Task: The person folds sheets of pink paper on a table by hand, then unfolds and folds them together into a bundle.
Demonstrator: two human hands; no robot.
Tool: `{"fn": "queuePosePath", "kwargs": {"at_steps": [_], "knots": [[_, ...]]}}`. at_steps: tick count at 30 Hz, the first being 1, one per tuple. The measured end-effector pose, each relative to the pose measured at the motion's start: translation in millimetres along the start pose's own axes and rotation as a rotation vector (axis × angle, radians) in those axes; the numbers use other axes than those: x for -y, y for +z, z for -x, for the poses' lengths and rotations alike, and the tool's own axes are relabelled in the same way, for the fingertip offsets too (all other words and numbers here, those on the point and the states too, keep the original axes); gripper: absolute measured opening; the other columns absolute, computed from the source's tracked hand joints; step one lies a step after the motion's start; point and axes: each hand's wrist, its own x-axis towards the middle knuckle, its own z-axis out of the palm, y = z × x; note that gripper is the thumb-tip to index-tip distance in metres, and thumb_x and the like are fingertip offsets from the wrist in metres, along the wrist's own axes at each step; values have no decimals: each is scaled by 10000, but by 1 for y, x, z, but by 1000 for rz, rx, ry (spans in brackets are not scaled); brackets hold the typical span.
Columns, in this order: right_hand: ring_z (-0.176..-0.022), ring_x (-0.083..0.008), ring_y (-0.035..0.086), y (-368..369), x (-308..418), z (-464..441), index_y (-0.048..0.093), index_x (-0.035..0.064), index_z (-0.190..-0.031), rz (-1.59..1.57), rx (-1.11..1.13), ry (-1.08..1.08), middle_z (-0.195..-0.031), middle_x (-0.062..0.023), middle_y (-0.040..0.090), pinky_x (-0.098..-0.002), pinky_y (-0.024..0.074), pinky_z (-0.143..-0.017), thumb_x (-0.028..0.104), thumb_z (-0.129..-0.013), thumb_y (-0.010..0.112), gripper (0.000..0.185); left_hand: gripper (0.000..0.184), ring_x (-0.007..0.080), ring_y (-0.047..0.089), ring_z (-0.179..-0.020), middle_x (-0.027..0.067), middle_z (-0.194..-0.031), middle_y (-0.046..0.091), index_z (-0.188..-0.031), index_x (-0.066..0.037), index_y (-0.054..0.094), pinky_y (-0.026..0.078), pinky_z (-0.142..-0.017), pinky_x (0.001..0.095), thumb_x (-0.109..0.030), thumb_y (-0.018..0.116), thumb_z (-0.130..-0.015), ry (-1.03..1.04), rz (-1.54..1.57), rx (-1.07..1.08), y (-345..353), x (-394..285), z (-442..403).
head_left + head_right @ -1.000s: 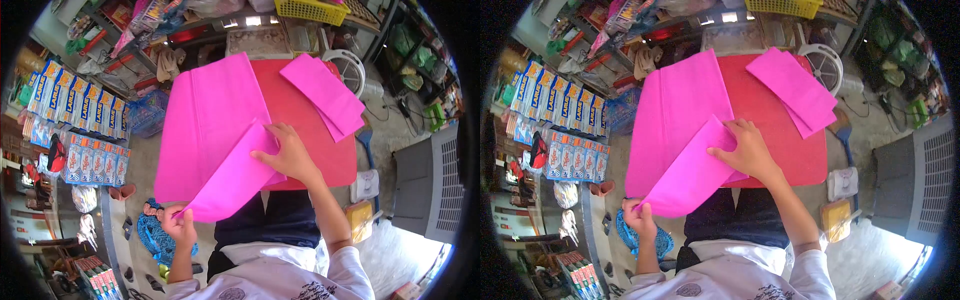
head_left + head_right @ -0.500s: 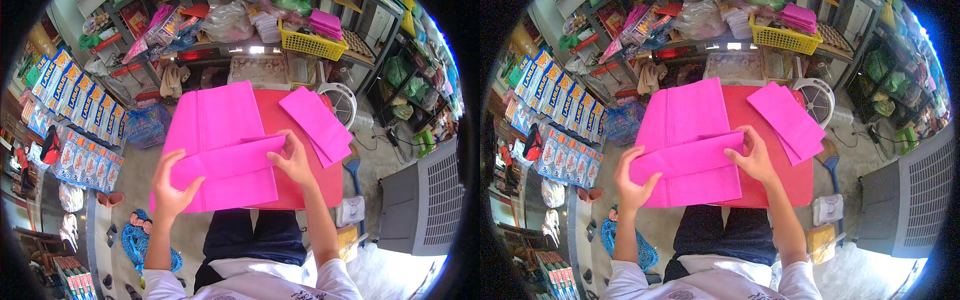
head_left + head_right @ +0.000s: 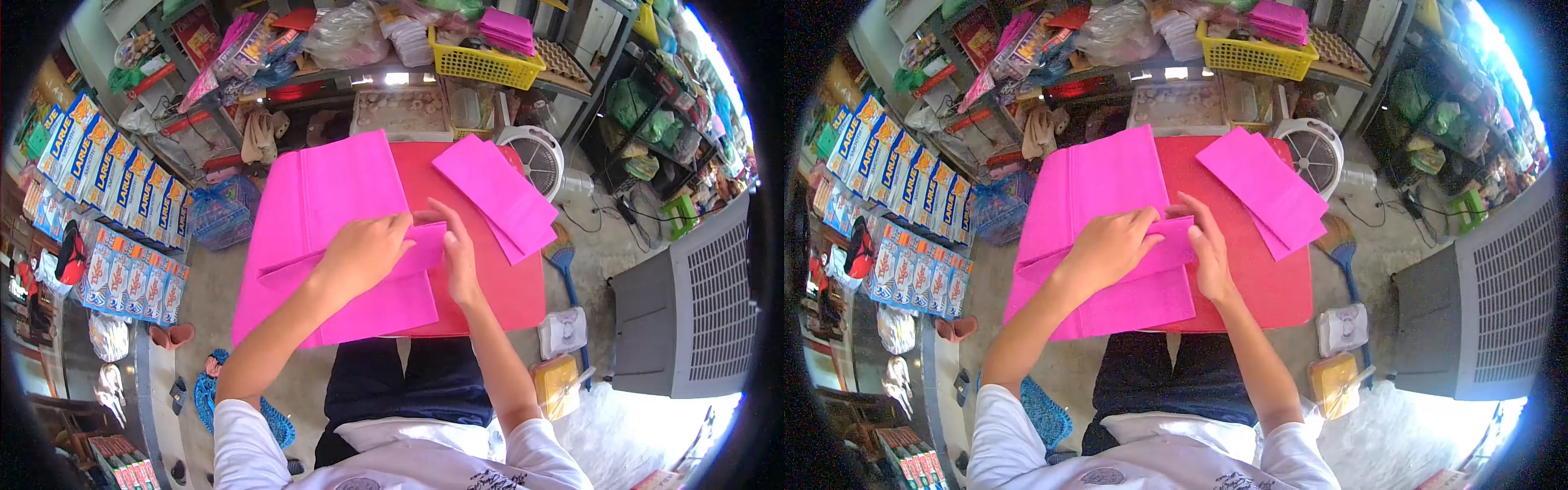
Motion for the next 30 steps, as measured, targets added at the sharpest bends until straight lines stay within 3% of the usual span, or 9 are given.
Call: {"fn": "queuePosePath", "kwargs": {"at_steps": [2,7,10,13,15,17,23,29,30], "knots": [[-1206,-219,594,-2,2,3,501,-13,-1431,89,25,-7,-1282,-154,626,-361,450,-1055,135,-951,591,510,239,393,701,-821,174,-891,703,-1057,-37,572,548,-673,515,-238,661,-963,6,-18,-12,-1,-2,-1],[-1072,-165,650,-26,-4,-2,619,-3,-1290,365,150,1,-1146,-120,693,-327,519,-946,-6,-912,692,386,222,402,697,-804,180,-853,698,-1058,-43,590,543,-664,519,-239,649,-971,61,-59,-2,6,0,1],[-992,-114,658,-36,-1,0,651,-12,-1188,311,148,83,-1027,-73,719,-299,534,-890,27,-971,671,222,239,412,692,-810,190,-855,697,-1049,-44,608,536,-669,530,-258,667,-962,79,-29,-40,0,-2,-1],[-911,-80,655,-33,20,-3,649,-8,-1149,81,86,143,-977,-33,720,-262,537,-811,61,-1013,646,152,301,432,681,-823,204,-882,702,-1027,-19,621,531,-692,526,-292,709,-939,49,41,-72,-21,-6,1],[-885,-65,647,-37,39,-10,648,-4,-1124,134,69,154,-977,-23,717,-244,526,-766,92,-1036,625,132,355,438,679,-841,216,-909,704,-1016,8,625,529,-718,507,-317,735,-925,-6,105,-39,-33,-1,0],[-849,-59,620,-39,47,-16,646,-15,-1104,174,54,161,-939,-24,702,-248,507,-729,137,-1060,600,165,413,434,684,-865,231,-938,706,-1016,36,628,526,-749,477,-343,756,-916,-79,186,32,-41,9,0],[-864,-119,601,-39,52,-18,667,-49,-1076,572,67,113,-896,-50,675,-311,500,-772,333,-1086,554,398,407,365,708,-929,241,-970,704,-1077,57,649,517,-804,407,-313,750,-938,-168,367,47,-37,20,12],[-847,-119,595,-38,50,-12,689,-56,-1036,237,67,531,-892,-51,685,-314,496,-756,370,-1062,587,439,349,218,692,-872,206,-940,713,-1071,57,658,516,-796,386,-264,734,-958,-131,459,20,-18,37,25],[-814,-105,577,-39,48,-11,688,-51,-1012,281,149,482,-855,-36,664,-310,484,-724,365,-1059,596,429,345,204,684,-867,202,-935,714,-1069,56,660,516,-795,383,-264,730,-962,-136,468,32,-18,38,27]]}}
